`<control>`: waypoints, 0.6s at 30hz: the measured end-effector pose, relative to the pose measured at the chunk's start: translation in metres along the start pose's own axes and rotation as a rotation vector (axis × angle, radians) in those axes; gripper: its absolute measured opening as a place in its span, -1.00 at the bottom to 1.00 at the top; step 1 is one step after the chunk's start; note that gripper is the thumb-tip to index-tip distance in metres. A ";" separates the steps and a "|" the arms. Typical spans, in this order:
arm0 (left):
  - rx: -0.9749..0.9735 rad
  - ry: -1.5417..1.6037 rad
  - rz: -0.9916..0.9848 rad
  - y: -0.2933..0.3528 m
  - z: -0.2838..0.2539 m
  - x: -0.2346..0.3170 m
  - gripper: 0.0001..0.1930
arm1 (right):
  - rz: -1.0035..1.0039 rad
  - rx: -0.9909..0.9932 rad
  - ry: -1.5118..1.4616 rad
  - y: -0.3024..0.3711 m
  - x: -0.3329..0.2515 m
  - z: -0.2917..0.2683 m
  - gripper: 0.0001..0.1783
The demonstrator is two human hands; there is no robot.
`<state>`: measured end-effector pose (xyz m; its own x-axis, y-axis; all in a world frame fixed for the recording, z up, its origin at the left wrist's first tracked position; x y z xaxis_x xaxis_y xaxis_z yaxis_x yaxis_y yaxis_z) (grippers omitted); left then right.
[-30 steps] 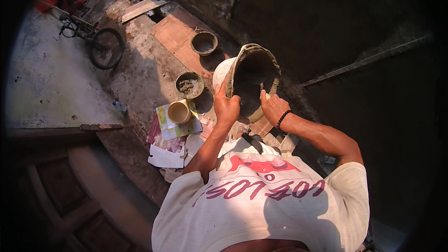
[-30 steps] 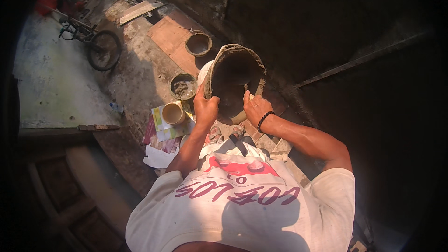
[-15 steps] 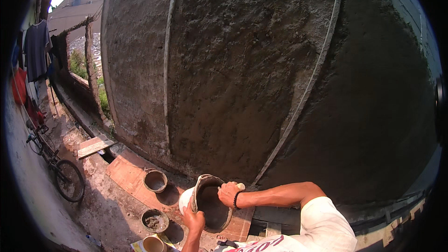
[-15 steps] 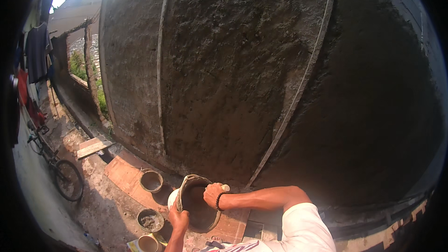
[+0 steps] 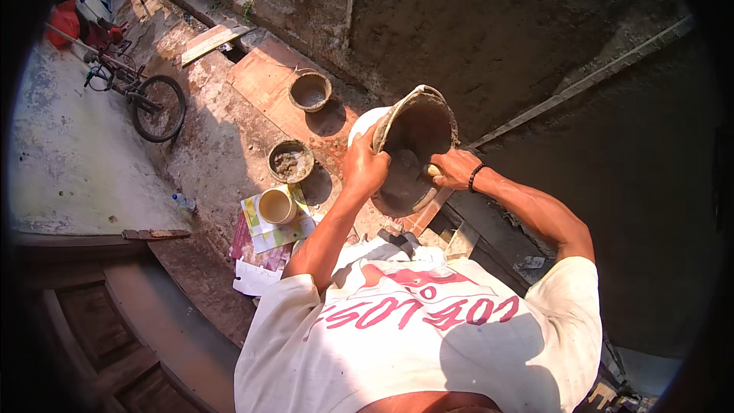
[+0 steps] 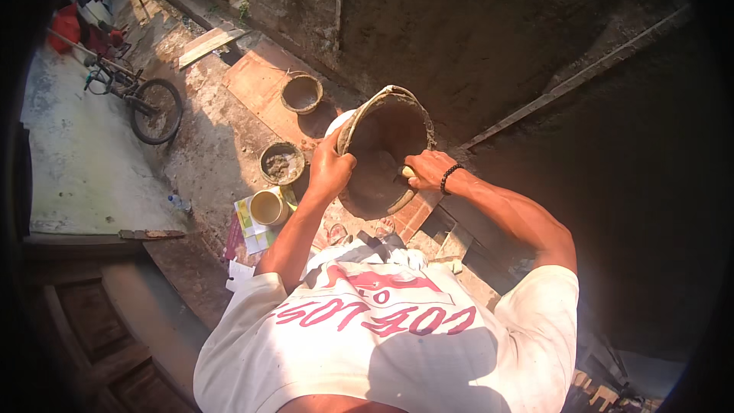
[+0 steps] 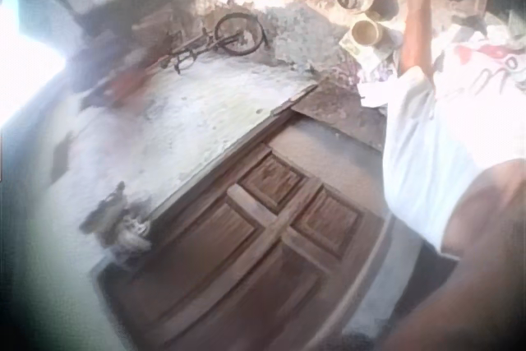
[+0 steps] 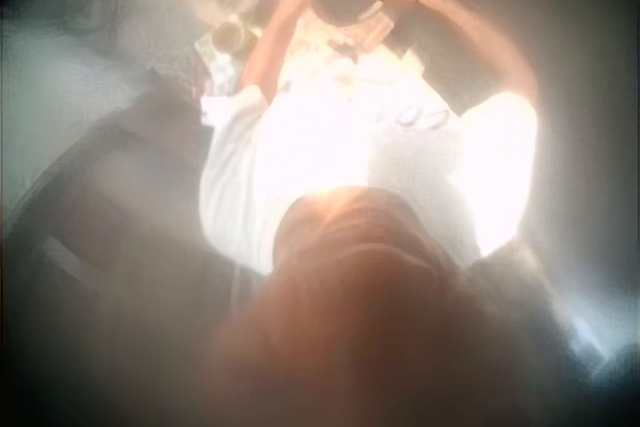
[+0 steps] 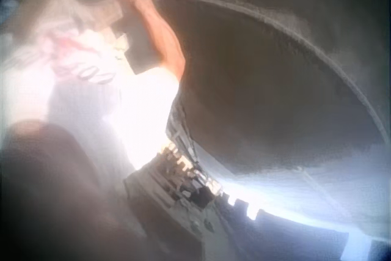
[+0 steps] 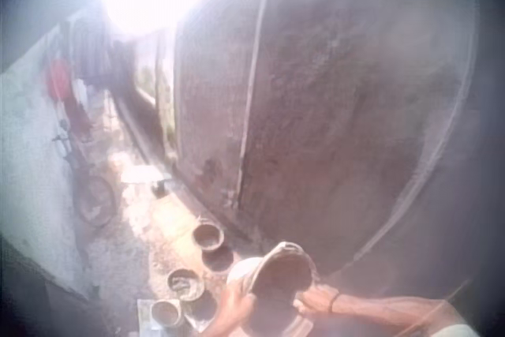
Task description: The person scoops wet cement from a bucket using a trowel and applies it to a vertical wall surface. They repeatedly transfer cement from the bucket to the wall, smoothing the surface as they work.
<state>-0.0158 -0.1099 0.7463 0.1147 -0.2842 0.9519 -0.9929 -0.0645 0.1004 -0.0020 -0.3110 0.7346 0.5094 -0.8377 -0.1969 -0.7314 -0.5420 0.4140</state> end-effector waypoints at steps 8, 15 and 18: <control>0.103 -0.012 -0.060 0.006 0.003 0.010 -0.28 | 0.003 0.068 -0.375 -0.019 0.013 0.034 -0.63; 0.252 0.288 -0.025 0.002 0.006 0.004 -0.37 | -0.083 0.150 -0.322 -0.013 0.035 -0.005 -0.62; 0.268 0.377 -0.096 0.004 0.005 0.008 -0.37 | -0.076 0.106 -0.262 -0.013 0.046 -0.024 -0.64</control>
<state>-0.0183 -0.1174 0.7527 0.1367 0.0997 0.9856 -0.9291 -0.3322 0.1625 0.0422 -0.3407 0.7411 0.4403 -0.7756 -0.4522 -0.7458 -0.5964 0.2968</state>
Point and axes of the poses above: each hand's wrist, its own y-axis away from the middle knuckle, its own z-axis out of the palm, x = y × z, the point moved 8 cm from there along -y, towards the middle knuckle, and after that the axes turned 1 degree about -x, right-handed, at the moved point
